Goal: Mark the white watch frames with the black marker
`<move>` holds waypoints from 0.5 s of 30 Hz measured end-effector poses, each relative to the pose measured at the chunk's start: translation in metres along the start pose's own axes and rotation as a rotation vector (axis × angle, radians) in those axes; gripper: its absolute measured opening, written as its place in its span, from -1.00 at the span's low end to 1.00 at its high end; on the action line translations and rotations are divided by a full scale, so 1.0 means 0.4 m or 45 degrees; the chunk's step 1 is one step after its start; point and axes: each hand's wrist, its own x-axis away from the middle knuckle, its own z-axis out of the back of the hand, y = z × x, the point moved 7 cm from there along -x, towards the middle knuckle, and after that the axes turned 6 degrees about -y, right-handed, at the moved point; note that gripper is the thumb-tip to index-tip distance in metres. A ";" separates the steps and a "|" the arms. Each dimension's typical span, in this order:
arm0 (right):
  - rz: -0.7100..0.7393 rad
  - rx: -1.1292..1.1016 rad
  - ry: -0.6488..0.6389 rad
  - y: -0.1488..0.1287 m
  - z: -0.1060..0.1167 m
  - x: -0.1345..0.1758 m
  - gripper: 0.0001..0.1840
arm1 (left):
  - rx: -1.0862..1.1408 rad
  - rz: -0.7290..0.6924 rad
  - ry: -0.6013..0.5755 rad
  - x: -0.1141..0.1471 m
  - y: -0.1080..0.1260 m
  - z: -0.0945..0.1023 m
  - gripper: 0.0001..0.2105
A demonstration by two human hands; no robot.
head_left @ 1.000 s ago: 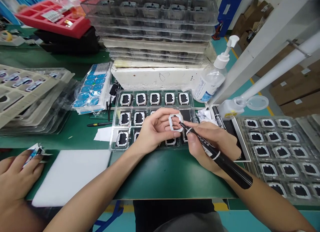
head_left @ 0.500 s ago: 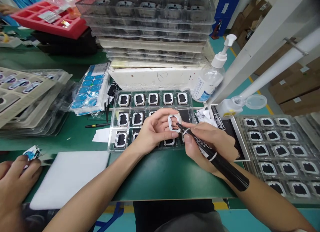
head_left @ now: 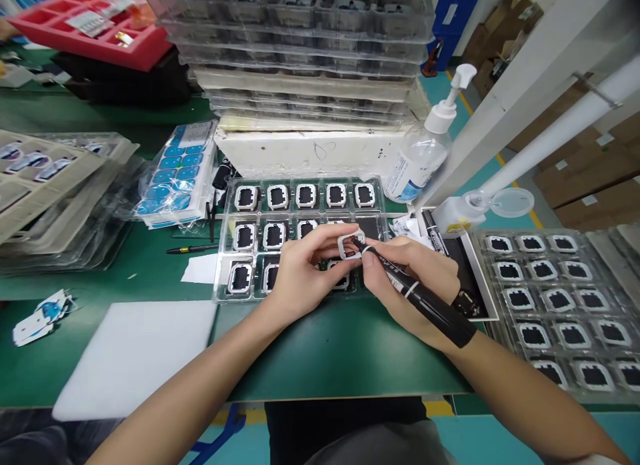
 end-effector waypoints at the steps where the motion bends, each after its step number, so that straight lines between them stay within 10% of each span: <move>1: 0.003 -0.002 0.000 0.000 -0.001 0.000 -0.72 | -0.031 -0.002 0.001 0.000 0.001 0.001 -0.64; 15: -0.011 0.077 -0.014 -0.003 -0.003 -0.007 -0.76 | -0.129 -0.034 -0.012 -0.001 0.013 0.000 -0.65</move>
